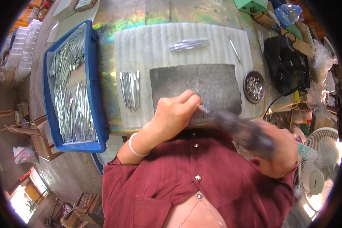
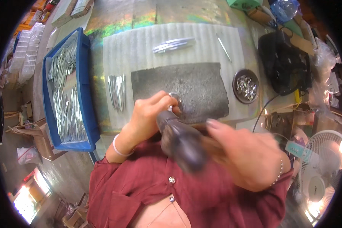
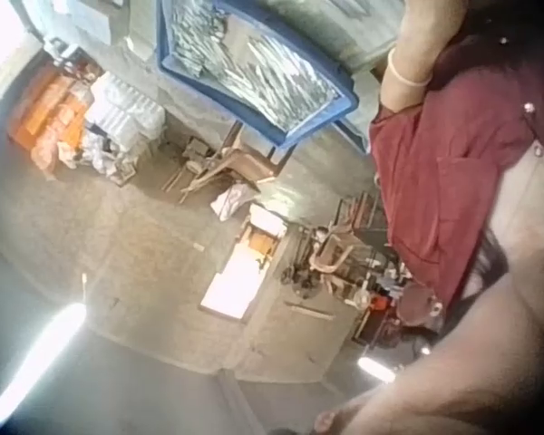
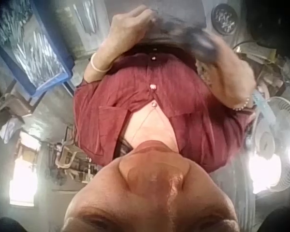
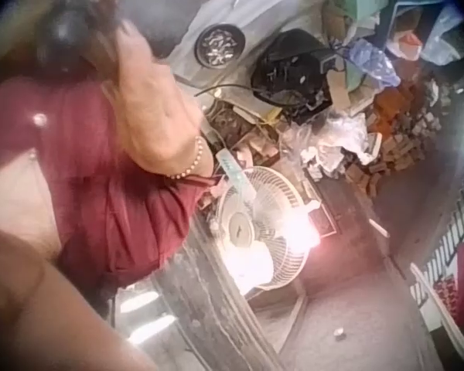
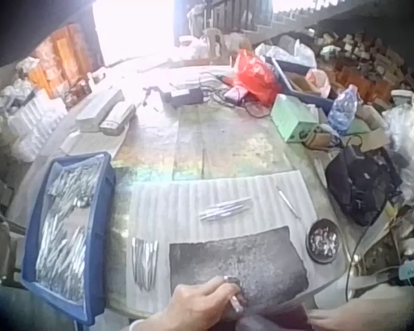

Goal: The person is assembling small metal hardware components by inserting pins and securing them with a hammer.

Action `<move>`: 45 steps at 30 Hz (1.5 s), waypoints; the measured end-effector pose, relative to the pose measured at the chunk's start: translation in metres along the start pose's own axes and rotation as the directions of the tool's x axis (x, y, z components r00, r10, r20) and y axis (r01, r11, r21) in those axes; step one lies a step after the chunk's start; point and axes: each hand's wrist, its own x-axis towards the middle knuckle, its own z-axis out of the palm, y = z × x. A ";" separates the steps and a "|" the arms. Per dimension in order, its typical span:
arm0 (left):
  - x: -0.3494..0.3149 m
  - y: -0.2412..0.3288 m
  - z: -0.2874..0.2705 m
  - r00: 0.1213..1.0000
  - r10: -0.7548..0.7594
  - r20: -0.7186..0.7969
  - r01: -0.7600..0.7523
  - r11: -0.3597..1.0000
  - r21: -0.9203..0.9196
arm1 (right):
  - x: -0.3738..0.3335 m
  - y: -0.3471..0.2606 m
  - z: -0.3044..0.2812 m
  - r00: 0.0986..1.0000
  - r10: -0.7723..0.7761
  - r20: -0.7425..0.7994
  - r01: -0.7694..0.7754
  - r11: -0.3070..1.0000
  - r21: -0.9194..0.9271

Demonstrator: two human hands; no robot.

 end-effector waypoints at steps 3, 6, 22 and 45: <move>0.008 0.001 -0.004 0.999 0.027 0.033 -0.029 0.999 0.041 | -0.045 0.006 -0.016 0.973 -0.102 -0.206 0.148 0.964 0.220; 0.016 0.007 0.000 0.997 0.062 0.046 -0.063 0.998 0.010 | -0.033 -0.017 -0.005 0.886 0.023 -0.463 0.100 0.965 0.240; 0.019 0.016 -0.043 0.861 -0.454 0.229 0.203 -0.106 -0.973 | 0.015 0.072 0.112 0.916 0.216 -0.339 -0.183 0.975 0.126; 0.008 0.013 -0.046 0.822 -0.527 0.218 0.443 0.350 -0.826 | 0.102 0.221 0.082 0.859 0.389 -0.333 -0.403 0.915 0.028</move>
